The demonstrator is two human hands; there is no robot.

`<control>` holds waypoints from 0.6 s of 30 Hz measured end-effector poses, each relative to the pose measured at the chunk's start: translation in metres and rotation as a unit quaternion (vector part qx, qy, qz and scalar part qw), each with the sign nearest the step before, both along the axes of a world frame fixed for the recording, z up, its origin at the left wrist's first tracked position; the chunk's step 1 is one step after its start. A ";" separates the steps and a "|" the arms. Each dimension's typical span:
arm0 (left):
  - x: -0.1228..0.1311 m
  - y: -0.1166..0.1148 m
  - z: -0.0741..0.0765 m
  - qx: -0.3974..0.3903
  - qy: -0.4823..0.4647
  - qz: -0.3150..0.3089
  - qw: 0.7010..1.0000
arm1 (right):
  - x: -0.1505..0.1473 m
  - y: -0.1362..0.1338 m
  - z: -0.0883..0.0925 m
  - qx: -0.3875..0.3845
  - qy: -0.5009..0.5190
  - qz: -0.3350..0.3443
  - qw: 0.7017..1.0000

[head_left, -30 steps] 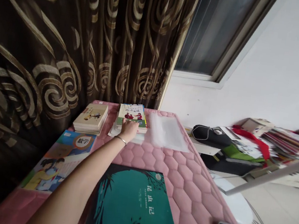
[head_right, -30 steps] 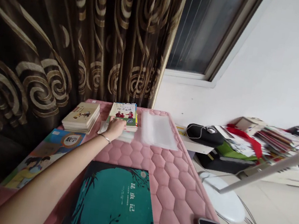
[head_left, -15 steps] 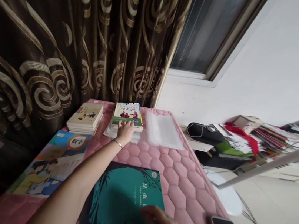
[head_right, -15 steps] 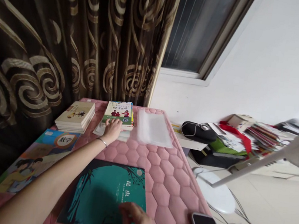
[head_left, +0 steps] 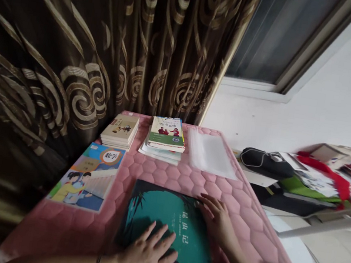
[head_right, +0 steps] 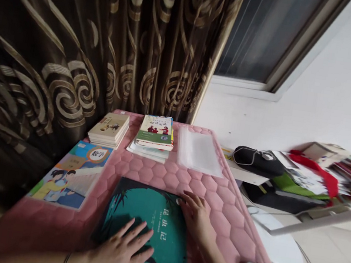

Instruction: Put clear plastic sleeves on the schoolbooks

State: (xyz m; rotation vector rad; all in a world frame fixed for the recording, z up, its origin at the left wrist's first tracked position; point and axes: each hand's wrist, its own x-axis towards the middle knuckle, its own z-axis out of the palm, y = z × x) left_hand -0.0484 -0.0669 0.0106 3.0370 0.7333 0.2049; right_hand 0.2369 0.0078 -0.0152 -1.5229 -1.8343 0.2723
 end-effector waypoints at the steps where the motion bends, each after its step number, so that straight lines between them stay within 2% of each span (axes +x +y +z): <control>1: -0.002 -0.001 -0.003 0.010 0.002 0.013 1.000 | -0.001 0.003 -0.003 -0.004 -0.005 -0.002 1.000; 3: -0.003 -0.001 -0.006 0.031 0.003 0.028 0.999 | -0.004 0.005 -0.007 -0.012 -0.008 -0.001 1.000; 8: 0.000 -0.001 -0.010 0.071 0.004 0.015 0.997 | -0.008 0.005 -0.008 -0.027 -0.002 0.006 1.000; 14: 0.004 -0.002 -0.019 0.059 0.002 0.033 0.998 | -0.008 0.004 -0.006 -0.048 0.009 0.008 0.999; 18: 0.006 -0.001 -0.014 0.025 -0.005 0.044 0.999 | -0.010 0.003 -0.004 -0.047 0.011 0.008 0.999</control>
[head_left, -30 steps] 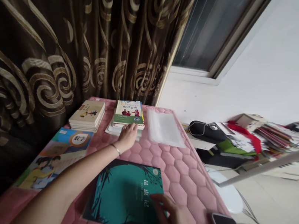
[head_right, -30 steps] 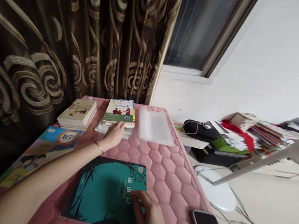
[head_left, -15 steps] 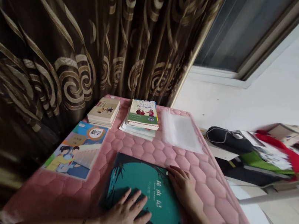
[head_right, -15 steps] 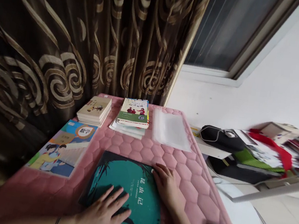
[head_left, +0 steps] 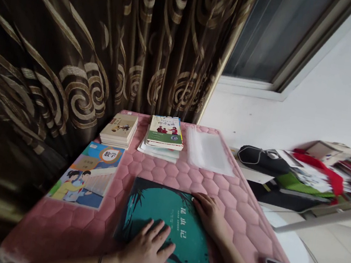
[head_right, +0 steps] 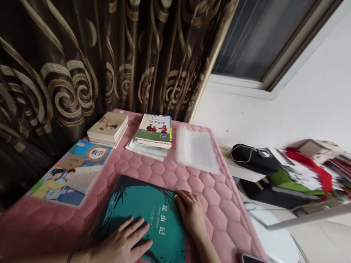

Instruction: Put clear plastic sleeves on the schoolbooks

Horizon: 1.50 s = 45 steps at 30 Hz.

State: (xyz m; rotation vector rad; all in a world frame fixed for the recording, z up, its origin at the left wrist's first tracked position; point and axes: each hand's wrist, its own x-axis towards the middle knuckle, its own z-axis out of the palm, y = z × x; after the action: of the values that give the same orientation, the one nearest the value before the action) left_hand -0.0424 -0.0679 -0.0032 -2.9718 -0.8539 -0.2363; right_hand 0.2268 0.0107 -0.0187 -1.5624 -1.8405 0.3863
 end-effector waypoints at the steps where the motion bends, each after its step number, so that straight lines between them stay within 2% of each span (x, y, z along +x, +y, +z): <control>1: 0.000 0.001 0.003 -0.019 -0.007 0.003 1.000 | -0.001 0.000 0.000 0.000 0.001 0.001 1.000; 7: -0.010 0.011 0.026 -0.181 -0.062 0.043 0.981 | 0.002 -0.001 -0.001 0.012 0.034 -0.008 0.999; 12: -0.015 0.018 0.032 -0.217 -0.077 0.044 0.972 | 0.006 -0.011 0.009 -0.010 0.063 -0.010 0.998; 15: -0.015 0.017 0.033 -0.207 -0.088 0.041 0.974 | 0.003 -0.031 0.027 -0.038 0.069 0.025 0.997; 18: -0.016 0.016 0.034 -0.181 -0.085 0.029 0.979 | -0.005 -0.059 0.047 -0.073 0.058 0.099 0.991; 22: -0.015 0.013 0.032 -0.099 -0.084 0.021 0.991 | -0.017 -0.090 0.059 -0.082 0.012 0.179 0.980; 26: -0.012 0.015 0.035 0.001 -0.094 0.026 0.995 | -0.026 -0.103 0.053 -0.048 -0.010 0.151 0.987; 29: -0.017 0.021 0.049 0.024 -0.091 0.050 0.994 | -0.028 -0.103 0.049 -0.010 -0.025 0.110 0.994; 32: -0.035 0.035 0.063 0.033 -0.149 0.087 0.984 | -0.026 -0.097 0.051 0.034 -0.048 0.072 0.996; 34: -0.052 0.048 0.068 -0.002 -0.225 0.132 0.965 | -0.023 -0.089 0.054 0.056 -0.075 0.052 0.994; 35: -0.060 0.054 0.068 -0.043 -0.265 0.163 0.949 | -0.021 -0.084 0.056 0.064 -0.095 0.042 0.993; 38: -0.074 0.074 0.060 -0.202 -0.383 0.252 0.865 | -0.020 -0.067 0.067 0.102 -0.158 0.001 0.982; 41: -0.069 0.092 0.047 -0.266 -0.468 0.302 0.787 | -0.037 -0.052 0.084 0.181 -0.207 -0.038 0.961; 43: -0.060 0.102 0.040 -0.270 -0.501 0.321 0.757 | -0.062 -0.045 0.095 0.231 -0.233 -0.016 0.945; 45: -0.051 0.112 0.037 -0.289 -0.525 0.324 0.732 | -0.093 -0.037 0.101 0.251 -0.253 0.043 0.933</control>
State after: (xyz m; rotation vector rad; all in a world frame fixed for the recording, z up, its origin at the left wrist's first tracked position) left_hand -0.0937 0.0441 0.0342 -2.4556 -2.3143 -2.0072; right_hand 0.1341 -0.0261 0.0820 -1.2901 -2.1669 -0.4735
